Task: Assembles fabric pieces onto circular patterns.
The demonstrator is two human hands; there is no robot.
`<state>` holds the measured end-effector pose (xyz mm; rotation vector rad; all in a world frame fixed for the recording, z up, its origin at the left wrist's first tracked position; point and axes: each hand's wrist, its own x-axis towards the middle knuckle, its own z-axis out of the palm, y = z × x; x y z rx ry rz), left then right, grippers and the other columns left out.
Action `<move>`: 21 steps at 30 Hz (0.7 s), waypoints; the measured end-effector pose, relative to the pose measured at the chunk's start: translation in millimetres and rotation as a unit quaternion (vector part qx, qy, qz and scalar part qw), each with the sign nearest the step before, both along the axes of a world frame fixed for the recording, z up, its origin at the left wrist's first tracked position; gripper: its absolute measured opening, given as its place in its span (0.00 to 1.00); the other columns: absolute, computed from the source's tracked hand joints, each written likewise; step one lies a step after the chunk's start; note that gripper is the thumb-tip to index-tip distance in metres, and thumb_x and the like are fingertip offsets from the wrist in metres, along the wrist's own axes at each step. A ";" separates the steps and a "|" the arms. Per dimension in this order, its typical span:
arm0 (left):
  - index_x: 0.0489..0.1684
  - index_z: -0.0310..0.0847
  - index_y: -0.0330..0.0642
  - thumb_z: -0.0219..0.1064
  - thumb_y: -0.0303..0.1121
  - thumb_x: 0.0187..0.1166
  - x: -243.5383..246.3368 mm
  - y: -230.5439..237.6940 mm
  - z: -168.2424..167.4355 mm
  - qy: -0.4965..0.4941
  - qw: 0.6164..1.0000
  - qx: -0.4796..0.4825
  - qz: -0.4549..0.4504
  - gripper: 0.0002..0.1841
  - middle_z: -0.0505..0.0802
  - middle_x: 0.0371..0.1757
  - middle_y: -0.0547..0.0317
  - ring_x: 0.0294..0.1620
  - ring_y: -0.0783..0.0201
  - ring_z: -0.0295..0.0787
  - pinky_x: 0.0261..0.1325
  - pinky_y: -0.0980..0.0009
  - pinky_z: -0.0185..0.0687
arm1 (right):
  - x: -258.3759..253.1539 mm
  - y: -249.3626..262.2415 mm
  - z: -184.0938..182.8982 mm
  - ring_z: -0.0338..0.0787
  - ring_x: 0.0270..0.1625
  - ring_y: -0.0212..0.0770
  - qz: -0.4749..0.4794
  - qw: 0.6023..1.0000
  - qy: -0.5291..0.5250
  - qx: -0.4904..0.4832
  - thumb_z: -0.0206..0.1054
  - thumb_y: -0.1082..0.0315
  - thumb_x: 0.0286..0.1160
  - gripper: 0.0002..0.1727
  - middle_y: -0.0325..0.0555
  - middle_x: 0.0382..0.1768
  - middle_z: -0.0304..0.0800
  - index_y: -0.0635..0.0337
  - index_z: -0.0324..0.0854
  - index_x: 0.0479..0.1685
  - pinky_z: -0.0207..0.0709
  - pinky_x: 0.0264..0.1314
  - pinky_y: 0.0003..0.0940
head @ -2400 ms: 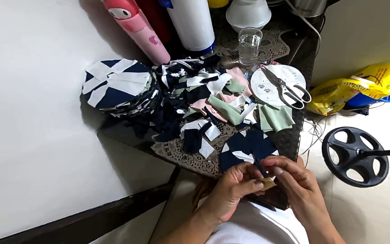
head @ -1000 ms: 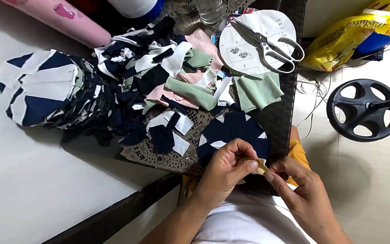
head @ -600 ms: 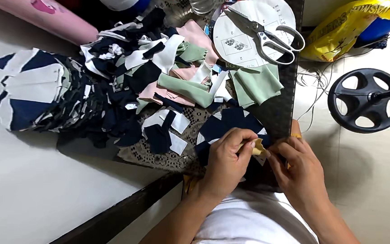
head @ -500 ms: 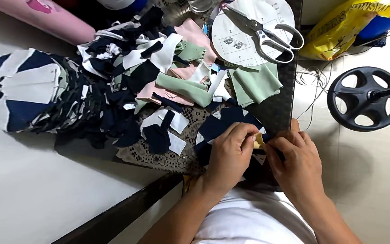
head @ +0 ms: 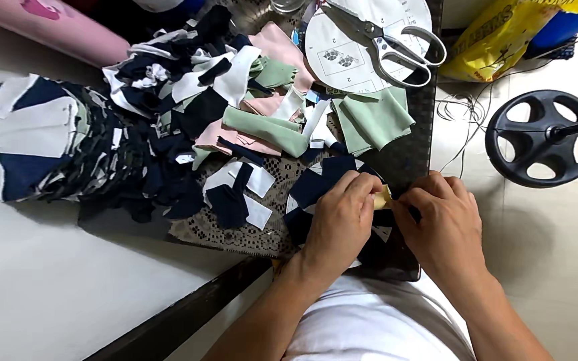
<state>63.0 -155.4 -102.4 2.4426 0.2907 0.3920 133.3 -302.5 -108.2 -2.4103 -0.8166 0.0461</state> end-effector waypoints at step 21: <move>0.46 0.95 0.39 0.65 0.21 0.76 5.1 1.1 -2.2 -0.001 0.997 0.060 -0.044 0.12 0.95 0.49 0.51 0.49 0.63 0.93 0.53 0.72 0.89 | 8.9 2.5 9.0 0.84 0.45 0.53 0.024 0.999 0.010 -0.037 0.74 0.64 0.65 0.10 0.48 0.35 0.86 0.55 0.88 0.20 0.70 0.41 0.49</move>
